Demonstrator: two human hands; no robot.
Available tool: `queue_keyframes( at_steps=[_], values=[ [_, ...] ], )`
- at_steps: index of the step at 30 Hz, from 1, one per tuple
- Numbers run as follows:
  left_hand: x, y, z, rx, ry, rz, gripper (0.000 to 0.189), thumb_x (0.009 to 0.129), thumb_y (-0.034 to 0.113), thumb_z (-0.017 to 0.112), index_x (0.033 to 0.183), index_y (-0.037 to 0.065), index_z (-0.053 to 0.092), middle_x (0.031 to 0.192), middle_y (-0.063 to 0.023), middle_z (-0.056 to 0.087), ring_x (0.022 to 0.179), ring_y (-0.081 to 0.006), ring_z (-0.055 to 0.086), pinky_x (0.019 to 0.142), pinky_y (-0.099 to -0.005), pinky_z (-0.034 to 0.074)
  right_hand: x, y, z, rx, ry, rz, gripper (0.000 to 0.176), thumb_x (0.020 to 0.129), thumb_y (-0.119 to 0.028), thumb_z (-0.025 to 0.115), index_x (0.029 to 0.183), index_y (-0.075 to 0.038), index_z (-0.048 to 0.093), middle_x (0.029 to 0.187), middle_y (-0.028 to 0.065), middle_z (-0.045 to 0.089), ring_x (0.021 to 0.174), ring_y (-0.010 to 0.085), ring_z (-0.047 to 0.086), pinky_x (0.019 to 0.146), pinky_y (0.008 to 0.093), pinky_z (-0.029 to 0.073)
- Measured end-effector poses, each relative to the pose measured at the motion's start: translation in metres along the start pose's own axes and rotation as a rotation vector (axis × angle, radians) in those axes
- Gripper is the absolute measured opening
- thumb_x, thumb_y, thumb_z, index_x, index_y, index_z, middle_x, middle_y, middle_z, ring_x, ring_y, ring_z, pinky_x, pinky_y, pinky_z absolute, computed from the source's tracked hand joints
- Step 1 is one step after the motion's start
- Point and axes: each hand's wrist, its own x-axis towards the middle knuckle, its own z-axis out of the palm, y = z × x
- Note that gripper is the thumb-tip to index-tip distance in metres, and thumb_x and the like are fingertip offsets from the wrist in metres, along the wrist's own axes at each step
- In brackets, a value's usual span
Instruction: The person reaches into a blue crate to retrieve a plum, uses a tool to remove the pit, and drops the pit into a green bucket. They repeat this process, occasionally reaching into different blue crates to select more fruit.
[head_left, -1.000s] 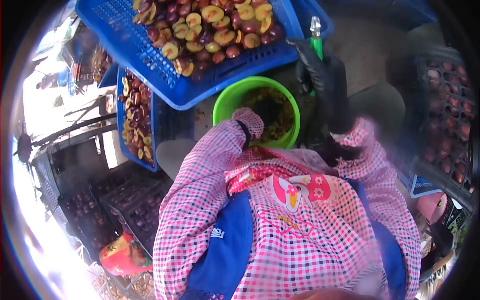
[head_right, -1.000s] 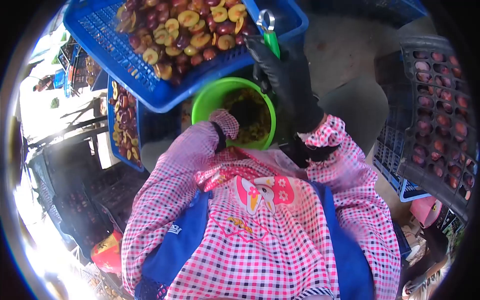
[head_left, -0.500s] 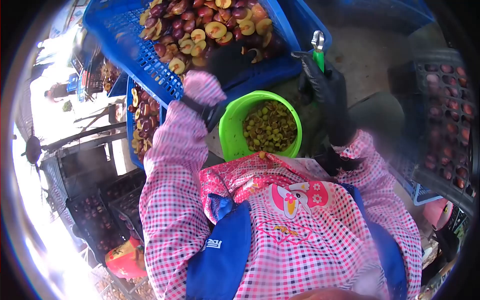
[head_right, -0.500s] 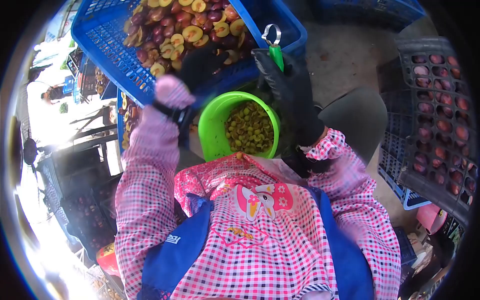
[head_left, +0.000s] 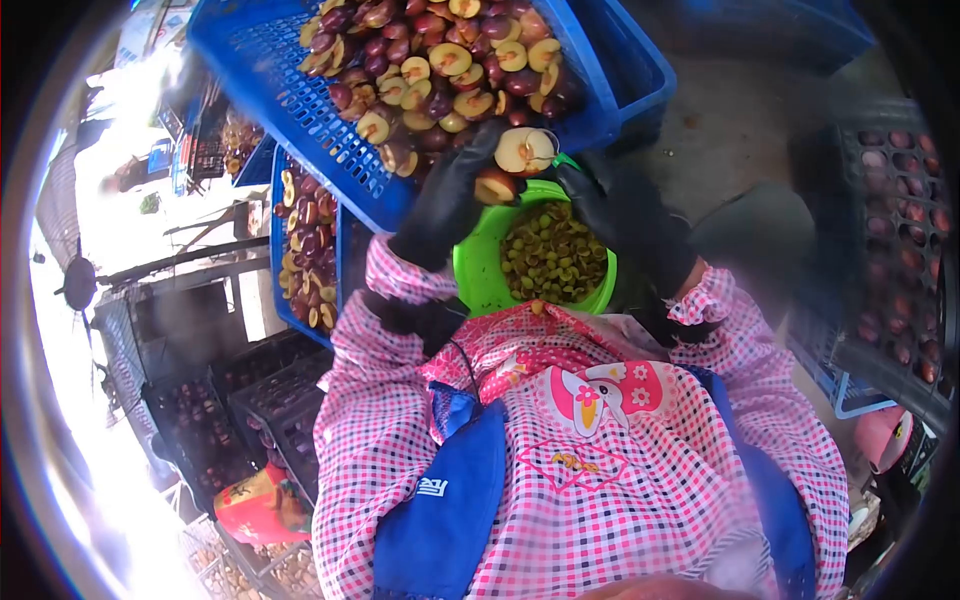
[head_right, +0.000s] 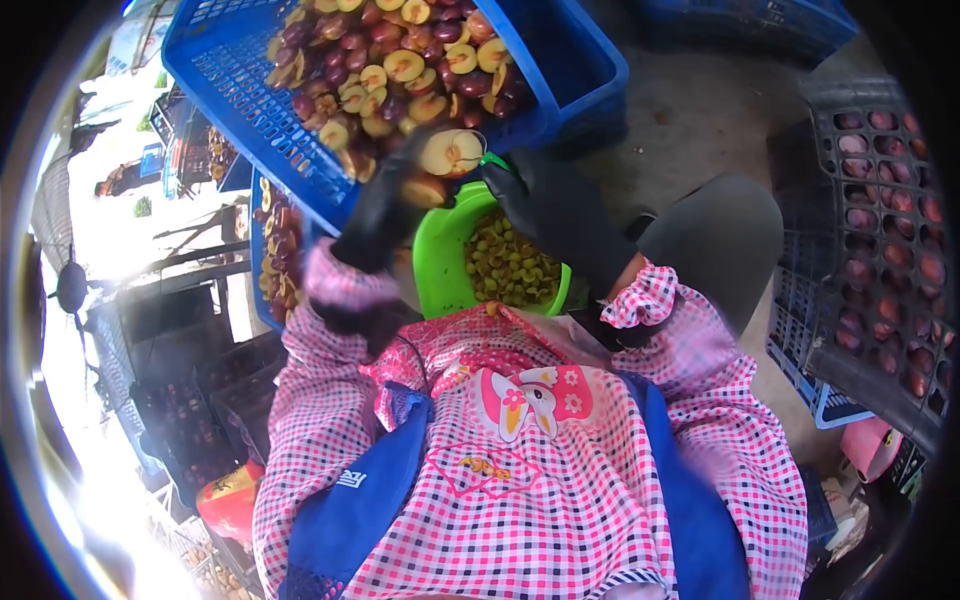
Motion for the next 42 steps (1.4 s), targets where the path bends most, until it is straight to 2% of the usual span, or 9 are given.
queue_keyframes(
  at_steps=[2,3,24,29,32,38,39,41,42],
  values=[
    [0.003,-0.037,-0.009,-0.413,-0.145,-0.035,0.046,0.100,0.043,0.043,0.111,0.002,0.061,0.098,-0.0055,0.065,0.087,-0.0133,0.061,0.075,-0.0251,0.049,-0.004,-0.002,0.007,0.106,0.007,-0.006,0.027,0.094,-0.032,0.055,0.100,-0.006,0.059,0.082,0.0191,0.064,0.076,0.0390,0.062,0.065,0.0449,0.047],
    [-0.006,-0.038,-0.002,-0.256,-0.139,0.186,0.051,0.101,0.046,0.037,0.107,0.002,0.062,0.097,-0.0054,0.065,0.086,-0.0132,0.061,0.077,-0.0256,0.049,-0.006,-0.003,0.010,0.109,-0.003,-0.007,0.027,0.094,-0.032,0.055,0.100,-0.006,0.059,0.082,0.0191,0.064,0.076,0.0390,0.062,0.065,0.0449,0.047],
    [-0.005,-0.061,0.002,0.123,0.125,0.202,0.068,0.098,0.057,0.030,0.088,-0.001,0.064,0.079,-0.0051,0.065,0.073,-0.0108,0.059,0.071,-0.0266,0.048,-0.007,-0.014,-0.001,0.057,-0.400,0.114,0.035,0.093,-0.038,0.055,0.092,-0.004,0.063,0.069,0.0141,0.063,0.063,0.0323,0.062,0.059,0.0413,0.045],
    [-0.006,-0.053,0.003,0.132,0.062,0.288,0.067,0.099,0.055,0.029,0.087,-0.001,0.064,0.074,-0.0048,0.064,0.068,-0.0101,0.059,0.067,-0.0252,0.048,-0.010,-0.018,0.003,0.904,-0.600,0.749,0.036,0.098,-0.040,0.048,0.098,-0.006,0.058,0.056,-0.0018,0.047,0.045,0.0061,0.045,0.043,0.0237,0.033],
    [-0.001,-0.061,0.009,-0.028,0.054,0.410,0.067,0.100,0.054,0.027,0.088,-0.001,0.063,0.074,-0.0051,0.065,0.067,-0.0099,0.060,0.063,-0.0249,0.048,-0.012,-0.022,-0.007,1.562,-0.893,0.826,0.036,0.098,-0.041,0.046,0.098,-0.006,0.056,0.055,-0.0010,0.047,0.037,0.0050,0.036,0.038,0.0201,0.025],
    [0.012,-0.068,-0.040,-0.158,0.432,0.231,0.065,0.101,0.051,0.025,0.090,0.000,0.064,0.071,-0.0055,0.064,0.060,-0.0129,0.062,0.054,-0.0229,0.048,-0.012,-0.024,-0.006,1.319,-0.894,0.623,0.038,0.099,-0.041,0.045,0.099,-0.004,0.056,0.055,-0.0010,0.047,0.037,0.0069,0.037,0.037,0.0224,0.027],
    [0.002,-0.060,-0.072,-0.074,0.554,0.201,0.055,0.101,0.048,0.031,0.100,0.002,0.061,0.082,-0.0075,0.064,0.070,-0.0150,0.062,0.064,-0.0277,0.051,-0.013,-0.015,-0.001,1.320,-0.889,0.615,0.038,0.099,-0.041,0.045,0.099,-0.004,0.056,0.055,-0.0010,0.047,0.037,0.0069,0.037,0.037,0.0224,0.027],
    [-0.026,-0.041,-0.172,0.052,0.715,0.280,0.052,0.099,0.049,0.036,0.110,0.003,0.058,0.090,-0.0114,0.065,0.076,-0.0203,0.064,0.072,-0.0351,0.054,-0.017,0.007,0.012,0.419,-0.859,-0.059,0.038,0.098,-0.038,0.048,0.102,-0.002,0.060,0.066,0.0023,0.056,0.055,0.0105,0.054,0.051,0.0270,0.042],
    [-0.037,-0.036,-0.215,0.093,0.757,0.390,0.057,0.098,0.052,0.036,0.110,0.002,0.059,0.088,-0.0134,0.066,0.071,-0.0236,0.065,0.069,-0.0377,0.054,-0.011,-0.002,0.006,0.414,-0.852,-0.063,0.038,0.098,-0.038,0.048,0.102,-0.002,0.060,0.066,0.0023,0.056,0.055,0.0105,0.054,0.051,0.0270,0.042]
  ],
)
